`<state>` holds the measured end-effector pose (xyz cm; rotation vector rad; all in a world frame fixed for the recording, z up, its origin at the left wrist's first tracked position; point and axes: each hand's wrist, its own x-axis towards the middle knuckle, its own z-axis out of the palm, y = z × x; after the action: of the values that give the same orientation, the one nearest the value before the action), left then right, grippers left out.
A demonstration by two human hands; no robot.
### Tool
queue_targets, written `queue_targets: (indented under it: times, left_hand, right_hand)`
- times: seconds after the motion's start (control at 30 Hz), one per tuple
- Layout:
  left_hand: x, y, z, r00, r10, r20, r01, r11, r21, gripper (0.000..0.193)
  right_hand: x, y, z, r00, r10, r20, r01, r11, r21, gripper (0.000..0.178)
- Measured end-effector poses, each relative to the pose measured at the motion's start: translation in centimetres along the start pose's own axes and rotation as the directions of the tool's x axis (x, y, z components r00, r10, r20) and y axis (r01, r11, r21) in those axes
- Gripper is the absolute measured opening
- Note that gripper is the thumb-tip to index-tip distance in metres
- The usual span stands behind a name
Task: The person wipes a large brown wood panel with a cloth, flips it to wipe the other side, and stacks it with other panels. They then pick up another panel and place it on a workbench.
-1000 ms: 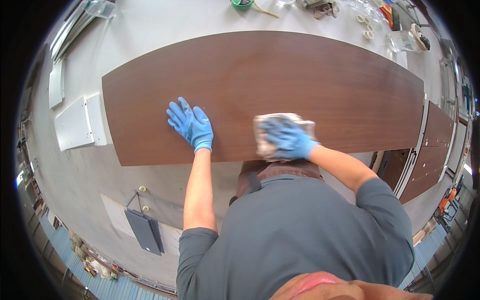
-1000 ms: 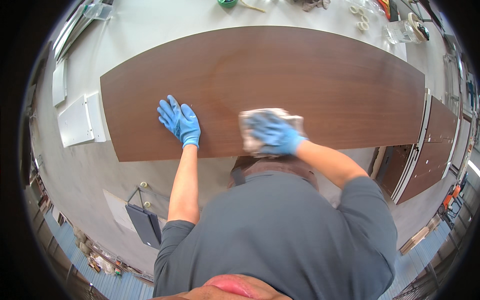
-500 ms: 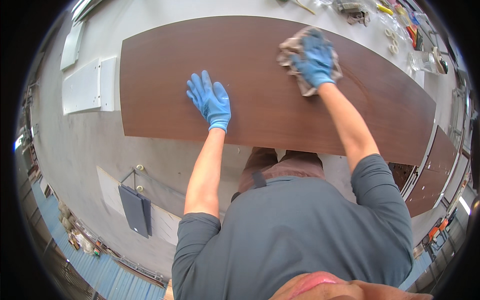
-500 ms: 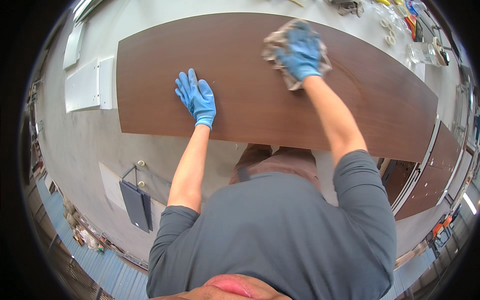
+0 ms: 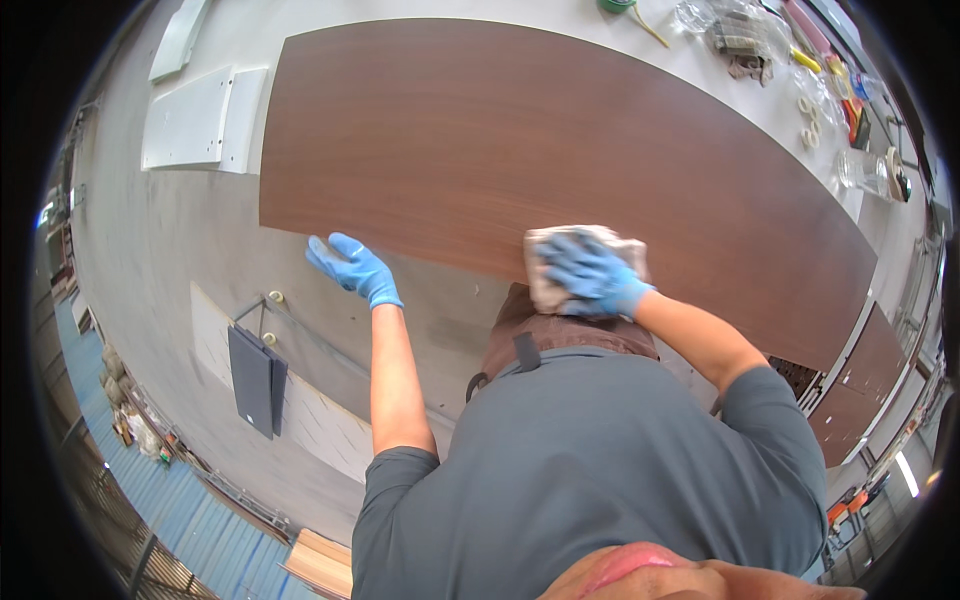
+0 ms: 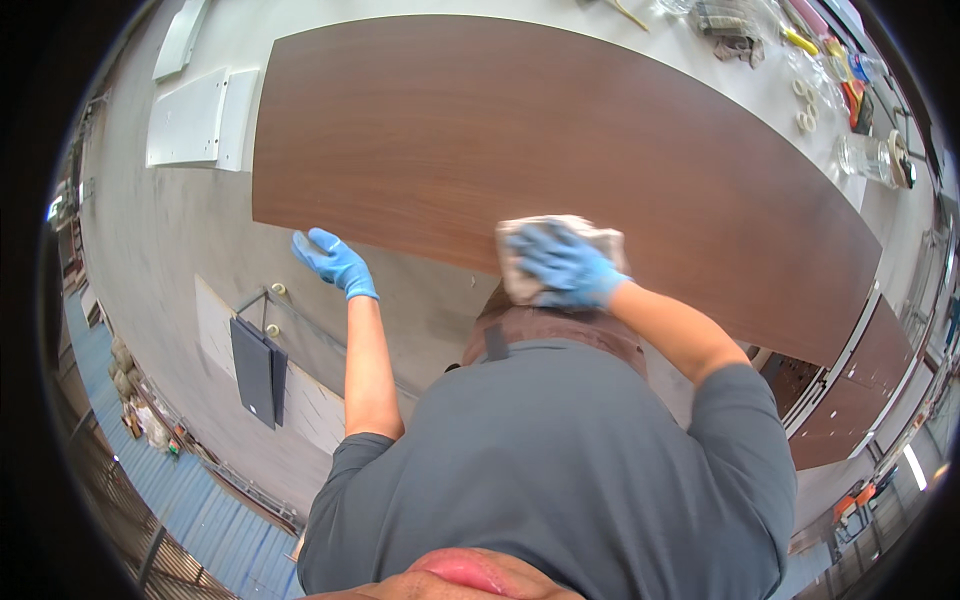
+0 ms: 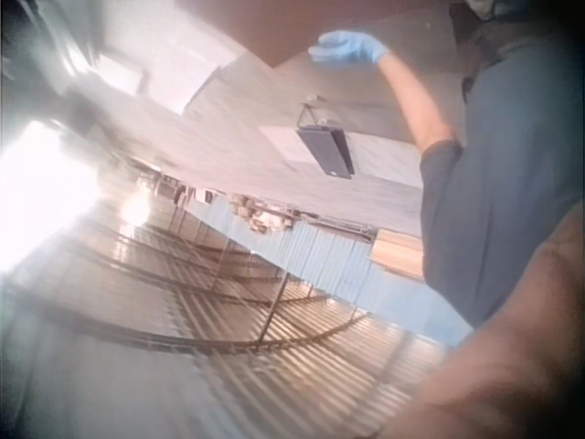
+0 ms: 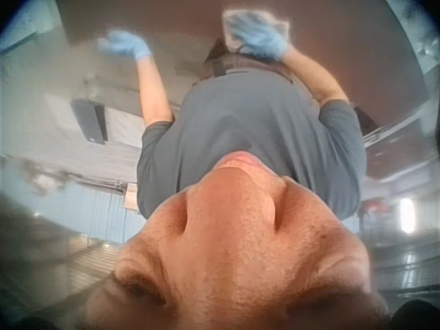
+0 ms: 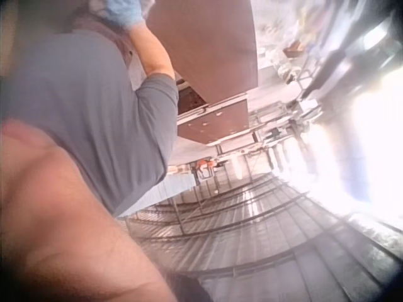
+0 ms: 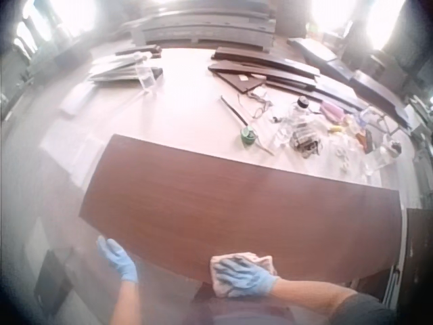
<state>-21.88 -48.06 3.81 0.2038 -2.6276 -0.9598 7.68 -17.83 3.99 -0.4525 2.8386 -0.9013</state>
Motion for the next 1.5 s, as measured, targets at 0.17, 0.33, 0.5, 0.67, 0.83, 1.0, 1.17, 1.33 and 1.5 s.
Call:
queue_targets:
  times: [0.17, 0.33, 0.5, 0.67, 0.83, 1.0, 1.17, 1.33, 1.5]
  left_hand:
    - [-0.9, -6.0, -0.7, 0.93, -0.366, 0.033, 0.365, 0.93, 0.034, 0.075]
    - [4.5, -9.7, 2.1, 0.837, -0.505, 0.21, 0.547, 0.786, -0.288, 0.071]
    - [11.4, -13.3, 4.2, 0.591, -0.415, 0.692, 0.799, 0.183, -0.573, 0.055]
    - [11.4, -14.3, 3.1, 0.483, -0.391, 0.783, 0.87, 0.113, -0.48, 0.056]
    - [11.6, -11.8, 2.6, 0.428, -0.571, 0.701, 0.873, 0.06, -0.484, 0.03]
    - [11.7, -12.3, 2.2, 0.347, -0.665, 0.661, 0.934, 0.18, -0.309, 0.033]
    - [11.3, -13.0, 2.7, 0.435, -0.653, 0.62, 0.9, 0.345, -0.268, 0.038]
    - [13.0, -15.6, 0.3, 0.545, -0.284, 0.789, 0.748, 0.59, -0.304, 0.037]
    - [13.7, -18.0, -3.0, 0.282, -0.132, 0.95, 0.922, 0.312, -0.23, 0.036]
  right_hand:
    - [-14.7, 6.0, -3.5, 0.654, 0.752, -0.078, -0.741, 0.617, -0.266, 0.09]
    - [-13.1, 15.9, -5.2, 0.319, 0.728, -0.607, -0.946, 0.208, -0.247, 0.092]
    - [-0.4, 18.7, -6.6, 0.333, 0.716, -0.614, -0.938, 0.189, -0.29, 0.088]
    - [21.4, 17.6, -6.4, 0.563, 0.555, -0.612, -0.824, 0.429, -0.37, 0.086]
    - [48.8, 16.1, -7.2, 0.789, 0.323, -0.523, -0.576, 0.686, -0.445, 0.083]
    - [68.1, 11.2, -3.6, 0.857, 0.186, -0.48, -0.449, 0.727, -0.519, 0.085]
    - [67.8, -0.9, 3.3, 0.933, 0.024, -0.36, -0.092, 0.981, -0.172, 0.072]
    - [58.7, -9.0, 6.7, 0.936, -0.309, -0.167, 0.3, 0.951, -0.076, 0.071]
    - [49.2, -7.6, 3.3, 0.976, -0.174, -0.129, 0.157, 0.979, -0.132, 0.075]
